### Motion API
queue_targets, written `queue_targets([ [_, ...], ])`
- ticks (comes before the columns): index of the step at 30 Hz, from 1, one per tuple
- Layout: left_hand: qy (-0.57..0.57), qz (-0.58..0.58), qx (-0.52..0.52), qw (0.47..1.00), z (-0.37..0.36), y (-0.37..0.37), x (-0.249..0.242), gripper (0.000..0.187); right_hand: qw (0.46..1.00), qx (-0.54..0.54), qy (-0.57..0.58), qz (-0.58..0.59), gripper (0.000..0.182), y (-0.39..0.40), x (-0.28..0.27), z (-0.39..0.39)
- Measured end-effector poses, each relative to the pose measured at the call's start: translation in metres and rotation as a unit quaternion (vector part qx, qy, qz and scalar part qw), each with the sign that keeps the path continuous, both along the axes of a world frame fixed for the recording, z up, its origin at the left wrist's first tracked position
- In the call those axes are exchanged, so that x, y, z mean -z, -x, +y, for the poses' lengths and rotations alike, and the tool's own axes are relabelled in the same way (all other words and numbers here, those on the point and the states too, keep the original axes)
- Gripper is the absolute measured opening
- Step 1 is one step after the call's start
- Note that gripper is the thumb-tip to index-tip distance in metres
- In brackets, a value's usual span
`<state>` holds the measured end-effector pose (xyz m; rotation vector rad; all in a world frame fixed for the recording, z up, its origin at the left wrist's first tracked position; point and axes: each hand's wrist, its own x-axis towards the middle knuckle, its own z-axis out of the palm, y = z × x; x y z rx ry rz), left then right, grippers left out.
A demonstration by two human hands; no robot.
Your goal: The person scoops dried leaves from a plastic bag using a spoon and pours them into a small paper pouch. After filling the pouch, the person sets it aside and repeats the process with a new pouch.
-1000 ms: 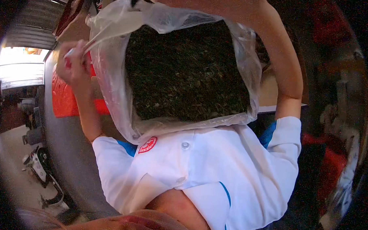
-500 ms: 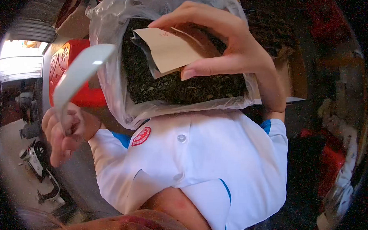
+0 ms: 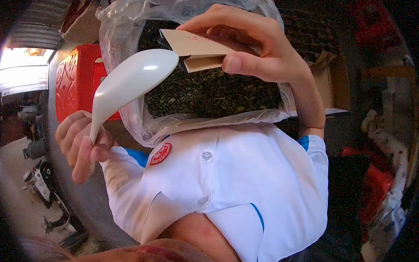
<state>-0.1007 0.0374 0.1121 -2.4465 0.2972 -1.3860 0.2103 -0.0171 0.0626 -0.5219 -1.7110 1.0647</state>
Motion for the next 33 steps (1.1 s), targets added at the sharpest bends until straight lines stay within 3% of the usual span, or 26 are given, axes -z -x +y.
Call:
queue_targets([
  [13, 0.006, -0.008, 0.012, 1.0, -0.001, 0.004, 0.001, 0.021, 1.0, -0.014, -0.001, -0.012, 0.064, 0.0, 0.0, 0.0],
  [16, -0.008, -0.089, -0.013, 0.996, 0.001, 0.004, 0.006, 0.022, 1.0, -0.006, 0.006, -0.002, 0.064, 0.004, -0.001, -0.002],
  [19, 0.017, -0.041, -0.049, 0.998, -0.002, 0.005, 0.0, 0.021, 1.0, -0.019, 0.003, 0.001, 0.064, 0.005, 0.0, -0.002],
  [27, 0.012, -0.014, 0.021, 1.0, 0.001, -0.001, 0.003, 0.018, 1.0, -0.021, 0.015, 0.001, 0.065, 0.007, 0.0, -0.003],
  [31, 0.086, 0.045, 0.078, 0.992, 0.004, -0.004, -0.007, 0.018, 0.999, -0.028, 0.01, -0.025, 0.06, 0.008, -0.003, -0.003],
  [33, 0.138, 0.073, 0.116, 0.981, 0.009, -0.008, -0.011, 0.018, 0.997, 0.004, -0.003, -0.079, 0.074, 0.009, -0.009, -0.002],
])
